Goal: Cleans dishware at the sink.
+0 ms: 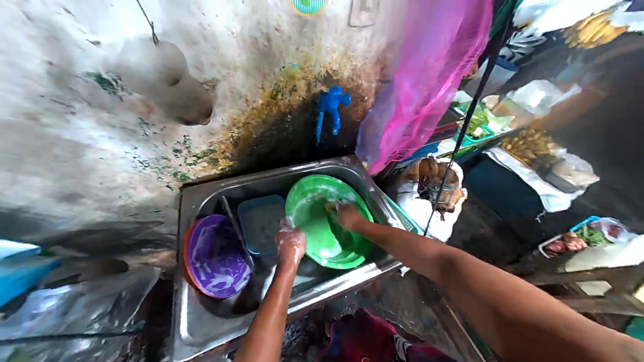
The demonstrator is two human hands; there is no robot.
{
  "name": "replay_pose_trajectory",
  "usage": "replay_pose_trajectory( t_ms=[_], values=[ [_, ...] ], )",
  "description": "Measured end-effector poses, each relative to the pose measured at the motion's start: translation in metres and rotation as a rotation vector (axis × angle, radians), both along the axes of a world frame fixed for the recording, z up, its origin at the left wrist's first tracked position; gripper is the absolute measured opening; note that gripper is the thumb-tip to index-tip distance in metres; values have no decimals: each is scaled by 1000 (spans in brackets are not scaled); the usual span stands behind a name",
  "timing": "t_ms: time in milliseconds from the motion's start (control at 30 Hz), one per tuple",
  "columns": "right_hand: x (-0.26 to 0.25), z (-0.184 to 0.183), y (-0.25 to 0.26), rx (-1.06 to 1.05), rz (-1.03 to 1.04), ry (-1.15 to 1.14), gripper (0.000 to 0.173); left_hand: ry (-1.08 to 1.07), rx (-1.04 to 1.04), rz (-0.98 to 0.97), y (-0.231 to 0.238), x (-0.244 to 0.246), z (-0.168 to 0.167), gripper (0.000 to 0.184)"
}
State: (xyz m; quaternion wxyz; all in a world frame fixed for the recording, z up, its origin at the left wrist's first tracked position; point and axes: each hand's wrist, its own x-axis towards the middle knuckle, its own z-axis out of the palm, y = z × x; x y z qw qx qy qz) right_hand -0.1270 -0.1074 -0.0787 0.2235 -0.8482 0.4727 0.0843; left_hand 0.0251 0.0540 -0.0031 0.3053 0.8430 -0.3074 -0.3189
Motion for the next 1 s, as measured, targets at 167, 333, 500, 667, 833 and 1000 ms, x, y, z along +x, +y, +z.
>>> replay_pose_trajectory(
  t_ms=[167, 333, 500, 667, 833, 1000],
  values=[
    [85, 1, 41, 106, 101, -249, 55, 20, -20, 51, -1, 7, 0, 59],
    [7, -2, 53, 211, 304, 1, 53, -20, 58, -38, 5, 7, -8, 59],
    [28, -14, 9, 37, -82, 34, 57, -14, 21, -70, 5, 8, -10, 61],
    [38, 4, 62, 184, 177, -51, 53, 21, -13, -103, 8, 20, -12, 65],
    [10, -11, 53, 113, 83, 31, 58, -231, 69, -5, 9, 24, -12, 61],
    [-18, -10, 39, 52, 72, 200, 63, -365, 242, 201, 19, 46, 2, 47]
  ],
)
